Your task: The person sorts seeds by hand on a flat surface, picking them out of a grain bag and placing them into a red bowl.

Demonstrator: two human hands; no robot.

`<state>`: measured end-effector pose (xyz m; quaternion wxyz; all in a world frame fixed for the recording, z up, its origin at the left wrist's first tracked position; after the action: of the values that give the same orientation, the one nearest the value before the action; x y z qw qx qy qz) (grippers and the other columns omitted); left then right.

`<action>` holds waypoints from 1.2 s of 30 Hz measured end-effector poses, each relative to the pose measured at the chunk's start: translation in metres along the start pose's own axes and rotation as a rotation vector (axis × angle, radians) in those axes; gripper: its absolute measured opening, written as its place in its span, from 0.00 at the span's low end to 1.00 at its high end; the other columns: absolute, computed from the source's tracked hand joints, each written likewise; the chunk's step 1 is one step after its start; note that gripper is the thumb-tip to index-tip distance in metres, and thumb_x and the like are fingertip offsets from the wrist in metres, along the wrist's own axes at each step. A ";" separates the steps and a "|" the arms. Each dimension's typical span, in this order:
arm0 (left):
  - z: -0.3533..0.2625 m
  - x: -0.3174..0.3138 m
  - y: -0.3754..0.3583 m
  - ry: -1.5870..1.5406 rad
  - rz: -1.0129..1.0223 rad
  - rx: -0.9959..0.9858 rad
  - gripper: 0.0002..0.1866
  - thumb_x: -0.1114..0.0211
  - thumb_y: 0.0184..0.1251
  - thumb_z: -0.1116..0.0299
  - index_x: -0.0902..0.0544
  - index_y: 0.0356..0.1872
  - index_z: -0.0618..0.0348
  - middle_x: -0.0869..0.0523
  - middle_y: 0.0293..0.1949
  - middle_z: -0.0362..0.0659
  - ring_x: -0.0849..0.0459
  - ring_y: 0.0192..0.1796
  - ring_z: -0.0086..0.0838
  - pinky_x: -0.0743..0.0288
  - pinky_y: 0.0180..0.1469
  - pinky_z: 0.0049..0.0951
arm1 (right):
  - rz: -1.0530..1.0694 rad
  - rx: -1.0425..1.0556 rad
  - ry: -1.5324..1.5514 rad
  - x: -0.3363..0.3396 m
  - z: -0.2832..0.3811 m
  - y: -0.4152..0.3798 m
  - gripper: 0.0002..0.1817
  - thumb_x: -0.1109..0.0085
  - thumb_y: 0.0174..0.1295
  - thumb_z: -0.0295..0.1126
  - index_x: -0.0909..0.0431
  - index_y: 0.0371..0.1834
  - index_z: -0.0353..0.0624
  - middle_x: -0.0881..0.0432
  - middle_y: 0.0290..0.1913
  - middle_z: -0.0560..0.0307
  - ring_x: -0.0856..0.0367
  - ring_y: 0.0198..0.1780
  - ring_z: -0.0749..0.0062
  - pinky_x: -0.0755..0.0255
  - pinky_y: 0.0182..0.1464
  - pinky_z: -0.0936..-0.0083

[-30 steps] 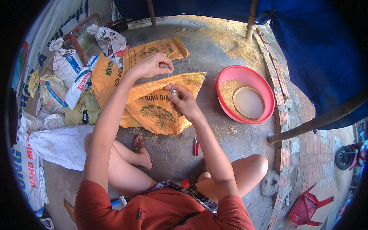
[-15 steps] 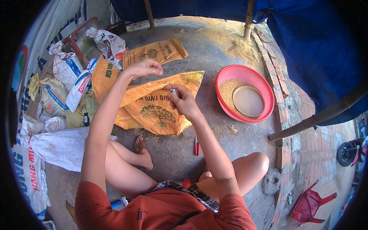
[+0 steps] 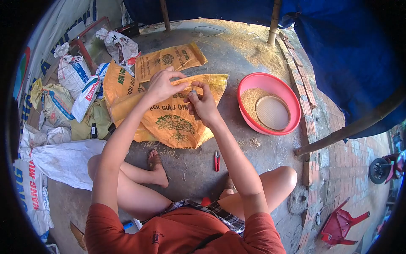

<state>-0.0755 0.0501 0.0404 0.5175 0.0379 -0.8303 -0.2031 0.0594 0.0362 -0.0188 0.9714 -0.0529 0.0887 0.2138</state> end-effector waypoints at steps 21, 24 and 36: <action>0.016 -0.021 0.012 -0.168 -0.057 0.054 0.15 0.35 0.52 0.57 0.15 0.38 0.52 0.18 0.37 0.46 0.19 0.43 0.38 0.27 0.45 0.36 | -0.054 0.199 -0.658 -0.001 0.013 -0.012 0.16 0.55 0.63 0.29 0.36 0.53 0.35 0.24 0.25 0.45 0.23 0.25 0.63 0.30 0.25 0.72; 0.016 -0.019 0.009 -0.137 -0.122 0.035 0.14 0.36 0.53 0.58 0.15 0.38 0.52 0.20 0.37 0.45 0.20 0.43 0.38 0.27 0.45 0.36 | -0.005 0.037 -0.346 -0.008 0.011 -0.013 0.15 0.58 0.64 0.29 0.35 0.52 0.34 0.25 0.24 0.51 0.26 0.20 0.70 0.31 0.20 0.74; 0.014 -0.021 0.007 -0.114 -0.169 0.015 0.12 0.37 0.55 0.60 0.17 0.38 0.54 0.25 0.39 0.47 0.23 0.46 0.39 0.30 0.47 0.37 | 0.393 -0.333 1.087 -0.014 -0.005 -0.008 0.16 0.60 0.64 0.28 0.36 0.53 0.34 0.30 0.22 0.59 0.33 0.13 0.77 0.35 0.15 0.82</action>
<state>-0.0773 0.0669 0.0201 0.4501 0.1001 -0.8538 -0.2417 0.0498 0.0226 -0.0204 0.7078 -0.2889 0.5460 0.3428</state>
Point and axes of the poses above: each hand's wrist, its own y-axis towards the middle knuckle, its own x-axis out of the back of the hand, z = x × y, the point moved 6 cm from there along y, towards the middle knuckle
